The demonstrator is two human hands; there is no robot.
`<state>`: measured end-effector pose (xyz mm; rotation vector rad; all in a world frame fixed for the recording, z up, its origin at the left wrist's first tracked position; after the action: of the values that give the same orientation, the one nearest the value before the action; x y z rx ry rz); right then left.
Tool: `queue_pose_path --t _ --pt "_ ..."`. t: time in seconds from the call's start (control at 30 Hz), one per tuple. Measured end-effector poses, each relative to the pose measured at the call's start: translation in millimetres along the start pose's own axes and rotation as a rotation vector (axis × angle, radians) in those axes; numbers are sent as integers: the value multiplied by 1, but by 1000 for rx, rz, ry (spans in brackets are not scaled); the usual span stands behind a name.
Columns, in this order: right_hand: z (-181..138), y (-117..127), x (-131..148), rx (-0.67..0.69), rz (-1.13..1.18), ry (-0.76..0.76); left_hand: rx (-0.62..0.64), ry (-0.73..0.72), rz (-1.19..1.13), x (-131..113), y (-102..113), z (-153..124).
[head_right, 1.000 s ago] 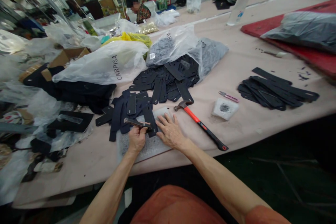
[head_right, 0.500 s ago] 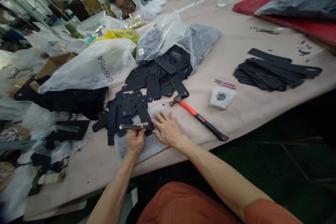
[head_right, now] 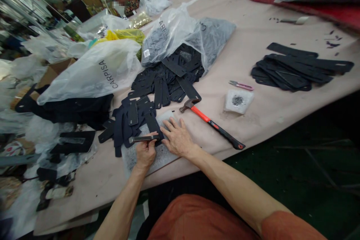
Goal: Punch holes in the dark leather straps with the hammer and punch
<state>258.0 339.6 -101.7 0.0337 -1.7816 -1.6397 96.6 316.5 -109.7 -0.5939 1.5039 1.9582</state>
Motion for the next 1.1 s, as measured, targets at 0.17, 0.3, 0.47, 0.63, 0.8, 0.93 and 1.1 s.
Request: queue_pose_path --t 0.17,0.3,0.47,0.63,0.8,0.93,1.1 --pt "1 -5 0 -3 10 3 -1 -61 55 1 -12 -2" --pt "0 6 -5 8 56 30 -19 -58 60 1 -13 -2" --pt "-23 52 -56 -131 -33 -142 -8 -37 42 -1 -10 -1" --pt "-47 63 -118 27 -202 -398 2 9 32 1 -10 -3" --pt "-52 42 -130 161 712 -780 -7 33 55 2 -10 -4" --pt "-57 31 -102 271 1030 -845 -8 19 82 0 -8 -5" --pt "-56 69 -67 183 1002 -841 -7 -16 139 -8 -5 -3"
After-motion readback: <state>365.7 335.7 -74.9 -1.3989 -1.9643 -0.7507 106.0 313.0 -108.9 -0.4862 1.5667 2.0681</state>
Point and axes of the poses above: each hand's wrist, its own z-axis towards the middle knuckle, its own y-axis out of the back of the hand, x = y × z, the point moved 5 cm from there along z, towards the middle knuckle
